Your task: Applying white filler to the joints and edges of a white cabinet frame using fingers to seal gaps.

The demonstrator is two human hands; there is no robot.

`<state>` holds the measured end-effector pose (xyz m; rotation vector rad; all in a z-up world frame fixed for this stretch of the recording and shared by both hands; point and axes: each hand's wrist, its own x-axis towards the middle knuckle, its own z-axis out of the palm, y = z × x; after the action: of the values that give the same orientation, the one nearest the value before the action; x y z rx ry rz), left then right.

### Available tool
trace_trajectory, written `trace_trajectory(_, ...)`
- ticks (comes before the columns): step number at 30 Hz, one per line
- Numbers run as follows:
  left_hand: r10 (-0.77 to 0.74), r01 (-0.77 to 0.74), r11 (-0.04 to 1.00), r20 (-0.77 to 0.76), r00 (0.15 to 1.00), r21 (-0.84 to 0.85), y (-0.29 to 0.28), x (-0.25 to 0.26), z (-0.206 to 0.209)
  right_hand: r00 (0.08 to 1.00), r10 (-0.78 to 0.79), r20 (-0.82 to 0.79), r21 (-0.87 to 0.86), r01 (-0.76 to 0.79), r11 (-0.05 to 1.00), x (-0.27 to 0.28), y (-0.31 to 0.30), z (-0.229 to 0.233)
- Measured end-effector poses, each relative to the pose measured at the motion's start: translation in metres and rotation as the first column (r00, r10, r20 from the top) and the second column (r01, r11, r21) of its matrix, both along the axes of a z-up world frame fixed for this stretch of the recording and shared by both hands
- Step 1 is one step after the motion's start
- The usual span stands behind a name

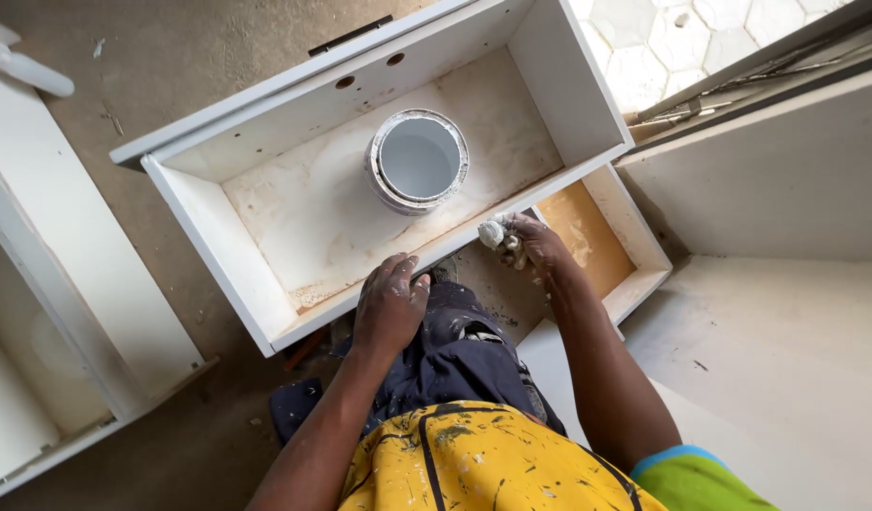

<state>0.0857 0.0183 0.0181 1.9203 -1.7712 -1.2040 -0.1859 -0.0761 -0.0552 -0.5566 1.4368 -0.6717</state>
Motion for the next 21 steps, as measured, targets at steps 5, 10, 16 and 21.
trace_trajectory(5,-0.054,0.054,0.999,-0.027,0.998,0.008,-0.003,-0.007,0.007,0.966,-0.239,0.097,0.059,0.234,0.97,0.021,0.021,0.017)
trace_trajectory(10,-0.077,0.077,0.997,-0.029,0.997,0.023,-0.001,-0.012,-0.005,0.932,-0.308,0.191,0.085,0.297,0.951,0.049,0.021,0.084)
trace_trajectory(16,-0.063,0.064,0.997,-0.032,0.998,0.038,0.0,-0.005,-0.01,0.926,-0.256,0.277,0.022,0.26,0.965,0.042,0.019,0.055)
trace_trajectory(21,-0.016,0.018,0.999,-0.053,0.998,0.034,-0.002,0.006,-0.008,0.909,-0.291,0.299,0.043,0.291,0.956,0.051,0.02,0.062)
